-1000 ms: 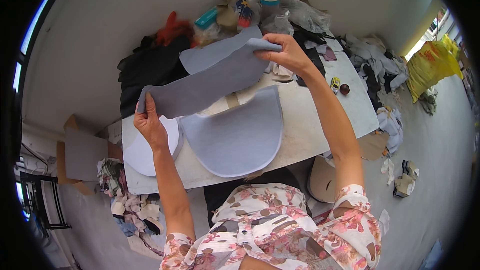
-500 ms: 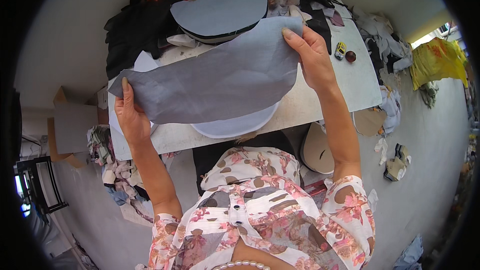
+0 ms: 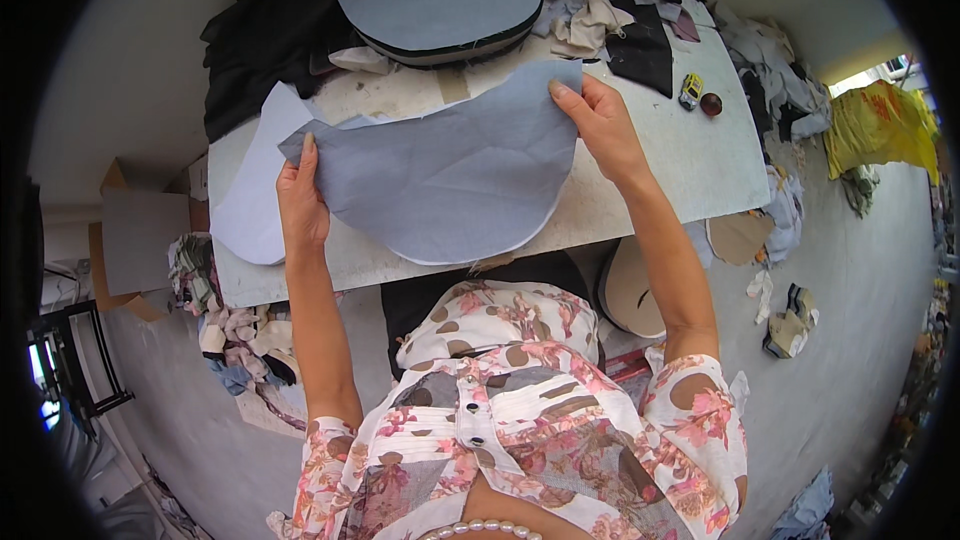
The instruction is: The person places light blue fabric pieces onto a white work surface, then layers black fabric pieces on top, smoothing and aligning them by hand. The person handles the pieces one at a time, repeatedly adjusting their positions.
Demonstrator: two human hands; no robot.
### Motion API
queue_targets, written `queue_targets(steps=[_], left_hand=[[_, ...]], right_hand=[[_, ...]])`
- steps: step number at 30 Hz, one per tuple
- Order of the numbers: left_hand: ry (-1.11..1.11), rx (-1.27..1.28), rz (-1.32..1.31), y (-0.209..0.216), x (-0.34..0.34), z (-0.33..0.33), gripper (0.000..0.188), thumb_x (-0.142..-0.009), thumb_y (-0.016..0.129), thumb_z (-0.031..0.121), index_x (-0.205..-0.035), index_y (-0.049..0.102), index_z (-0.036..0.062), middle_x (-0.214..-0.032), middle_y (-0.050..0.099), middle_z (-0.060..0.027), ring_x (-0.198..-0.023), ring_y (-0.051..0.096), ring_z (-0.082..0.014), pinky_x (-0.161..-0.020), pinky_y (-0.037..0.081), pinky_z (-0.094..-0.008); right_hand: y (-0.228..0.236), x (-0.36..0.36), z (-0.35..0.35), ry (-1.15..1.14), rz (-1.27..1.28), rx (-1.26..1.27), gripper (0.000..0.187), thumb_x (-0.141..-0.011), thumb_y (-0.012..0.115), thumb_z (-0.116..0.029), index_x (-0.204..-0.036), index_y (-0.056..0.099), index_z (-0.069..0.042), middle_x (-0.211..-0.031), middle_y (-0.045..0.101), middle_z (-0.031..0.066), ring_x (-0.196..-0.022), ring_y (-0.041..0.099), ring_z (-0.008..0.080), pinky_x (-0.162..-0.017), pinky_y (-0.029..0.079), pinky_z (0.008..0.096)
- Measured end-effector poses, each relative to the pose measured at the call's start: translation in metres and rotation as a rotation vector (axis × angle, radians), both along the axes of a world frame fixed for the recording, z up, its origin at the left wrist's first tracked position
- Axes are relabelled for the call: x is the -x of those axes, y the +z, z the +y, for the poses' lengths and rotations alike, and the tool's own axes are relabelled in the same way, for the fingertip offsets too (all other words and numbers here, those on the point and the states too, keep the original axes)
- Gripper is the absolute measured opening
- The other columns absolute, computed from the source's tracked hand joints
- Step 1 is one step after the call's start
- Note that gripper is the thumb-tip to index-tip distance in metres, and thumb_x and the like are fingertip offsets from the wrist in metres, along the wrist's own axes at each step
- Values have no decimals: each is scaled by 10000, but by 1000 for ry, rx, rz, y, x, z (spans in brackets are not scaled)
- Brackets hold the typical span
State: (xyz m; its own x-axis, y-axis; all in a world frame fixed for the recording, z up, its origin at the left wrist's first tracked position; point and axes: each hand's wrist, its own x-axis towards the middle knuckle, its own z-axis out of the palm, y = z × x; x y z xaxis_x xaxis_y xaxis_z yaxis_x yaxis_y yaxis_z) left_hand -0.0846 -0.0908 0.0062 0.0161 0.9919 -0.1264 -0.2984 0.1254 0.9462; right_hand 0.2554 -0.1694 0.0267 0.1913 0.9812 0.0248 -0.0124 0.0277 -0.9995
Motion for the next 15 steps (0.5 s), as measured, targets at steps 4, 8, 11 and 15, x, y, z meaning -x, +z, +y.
queue_targets(steps=[4, 8, 11, 15], left_hand=[[78, -107, 494, -18, -8, 12, 302, -905, 687, 298, -844, 661, 4, -663, 559, 58, -570, 419, -61, -515, 351, -240], [169, -268, 895, -23, -17, 15, 341, -865, 723, 299, -765, 625, -12, -593, 472, 54, -564, 354, -67, -512, 318, -249], [205, -282, 952, -23, -23, 17, 363, -839, 745, 301, -742, 584, -10, -569, 450, 29, -561, 338, -71, -507, 310, -252], [210, -266, 971, -31, -19, 19, 340, -831, 755, 284, -755, 600, -9, -574, 459, 39, -559, 343, -61, -506, 308, -240]], right_hand=[[-17, -3, 14, -73, -273, 38, 240, -937, 615, -281, -984, 657, -50, -667, 588, -6, -565, 495, 75, -517, 428, 283], [-41, -7, 25, -224, -786, -97, 291, -863, 673, -254, -793, 517, -18, -585, 528, 147, -503, 522, 270, -507, 424, 363], [-51, -6, 28, -297, -851, -69, 279, -862, 671, -257, -795, 524, -29, -597, 564, 147, -526, 555, 317, -513, 432, 386], [-53, -1, 27, -322, -925, -113, 269, -846, 680, -255, -794, 525, -41, -591, 559, 141, -547, 579, 327, -518, 440, 399]])
